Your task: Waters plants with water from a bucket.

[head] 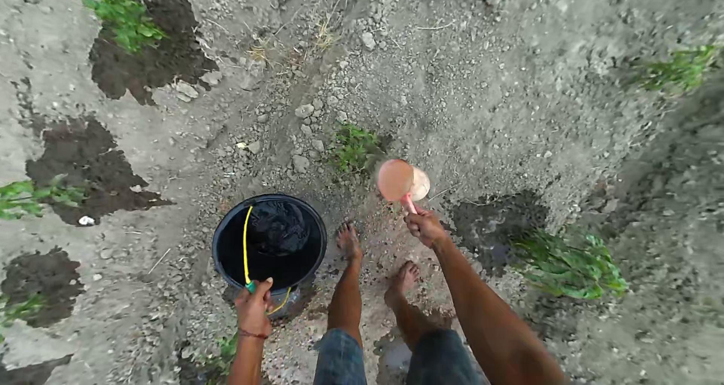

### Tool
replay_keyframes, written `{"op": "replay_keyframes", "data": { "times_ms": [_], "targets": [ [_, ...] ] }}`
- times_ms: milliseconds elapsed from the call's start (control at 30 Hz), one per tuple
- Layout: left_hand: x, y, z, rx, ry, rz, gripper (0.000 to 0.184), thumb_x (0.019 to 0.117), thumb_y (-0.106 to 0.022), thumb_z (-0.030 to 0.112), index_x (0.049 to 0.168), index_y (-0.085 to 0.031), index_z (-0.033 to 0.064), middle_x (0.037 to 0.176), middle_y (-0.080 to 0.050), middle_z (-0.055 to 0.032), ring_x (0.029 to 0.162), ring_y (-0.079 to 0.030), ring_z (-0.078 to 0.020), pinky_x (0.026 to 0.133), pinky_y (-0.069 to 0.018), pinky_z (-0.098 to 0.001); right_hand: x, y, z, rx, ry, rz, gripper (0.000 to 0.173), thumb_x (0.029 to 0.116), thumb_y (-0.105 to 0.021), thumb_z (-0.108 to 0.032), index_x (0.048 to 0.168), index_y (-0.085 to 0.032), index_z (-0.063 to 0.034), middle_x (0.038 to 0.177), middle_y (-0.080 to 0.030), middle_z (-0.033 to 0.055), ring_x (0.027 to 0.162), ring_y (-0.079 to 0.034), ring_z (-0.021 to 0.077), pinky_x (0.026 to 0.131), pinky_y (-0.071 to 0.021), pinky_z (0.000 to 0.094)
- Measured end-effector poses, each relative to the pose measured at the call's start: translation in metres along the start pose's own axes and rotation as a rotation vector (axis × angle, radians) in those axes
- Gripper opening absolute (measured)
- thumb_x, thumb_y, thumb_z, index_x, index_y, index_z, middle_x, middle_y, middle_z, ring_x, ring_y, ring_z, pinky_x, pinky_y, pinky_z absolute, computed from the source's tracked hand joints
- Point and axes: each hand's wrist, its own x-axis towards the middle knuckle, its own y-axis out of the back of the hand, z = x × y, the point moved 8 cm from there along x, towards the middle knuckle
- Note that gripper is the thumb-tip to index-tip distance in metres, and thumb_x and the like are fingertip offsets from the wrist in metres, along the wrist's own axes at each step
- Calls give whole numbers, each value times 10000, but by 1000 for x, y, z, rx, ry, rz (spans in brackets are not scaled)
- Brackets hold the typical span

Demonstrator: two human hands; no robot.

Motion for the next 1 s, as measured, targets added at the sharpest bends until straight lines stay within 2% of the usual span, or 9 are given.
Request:
{"op": "replay_keyframes", "data": {
  "times_ms": [100,267,367,467,567,667,800,900,1000],
  "targets": [
    [1,1,7,-6,7,1,254,963,-570,-2,748,-496,111,509,-431,60,370,-372,-27,364,-372,-176,-2,-8,-8,-118,-12,-8,267,996,-519,12,1257,-567,-9,661,-525,-30,453,-412,34,404,-345,195],
    [-7,-13,0,-57,53,-28,256,970,-562,-14,757,-487,105,515,-417,55,372,-358,-29,365,-360,-176,-7,-13,-19,-294,37,8,226,963,-588,8,1184,-631,16,647,-553,-21,458,-450,44,414,-383,213],
    [-19,-29,-5,-71,84,-38,261,961,-566,-21,745,-489,103,507,-421,54,369,-362,-28,363,-363,-174,-8,-13,-30,-413,98,40,200,930,-618,-6,1123,-664,21,672,-562,-19,500,-461,44,469,-405,230],
    [-37,-53,-10,-63,107,-70,246,952,-562,-33,753,-491,93,512,-414,51,380,-361,-35,377,-364,-182,-2,-5,-41,-579,127,65,270,915,-640,-54,1171,-676,27,762,-613,36,579,-515,82,552,-468,297],
    [-56,-80,-13,-90,110,-93,272,946,-559,-40,724,-487,99,498,-417,49,370,-364,-34,369,-364,-180,12,4,-61,-770,128,99,272,914,-654,-92,1162,-705,9,892,-682,126,758,-621,194,728,-526,428],
    [-80,-111,-15,-97,117,-110,269,946,-550,-45,723,-490,93,503,-421,48,375,-366,-33,375,-368,-178,30,13,-82,-963,41,106,336,948,-640,-152,1257,-686,-24,1088,-703,216,1014,-670,351,922,-510,578],
    [-115,-167,-11,-106,126,-142,279,937,-545,-60,716,-485,99,493,-419,49,373,-367,-31,377,-364,-179,51,25,-113,-1111,0,68,396,981,-601,-141,1357,-624,-20,1248,-667,256,1193,-629,414,1034,-468,607],
    [-143,-219,0,-56,127,-182,264,933,-561,-60,727,-499,92,508,-419,47,385,-358,-33,385,-354,-181,49,52,-131,-1123,14,72,458,993,-577,-146,1441,-567,-50,1280,-657,258,1217,-622,423,1048,-462,616],
    [-172,-274,20,1,113,-229,254,934,-566,-56,735,-496,86,518,-418,44,390,-363,-34,386,-356,-179,15,100,-144,-981,182,126,445,1005,-570,-177,1428,-587,-41,1161,-709,236,1073,-686,392,974,-511,594]
  ]
}}
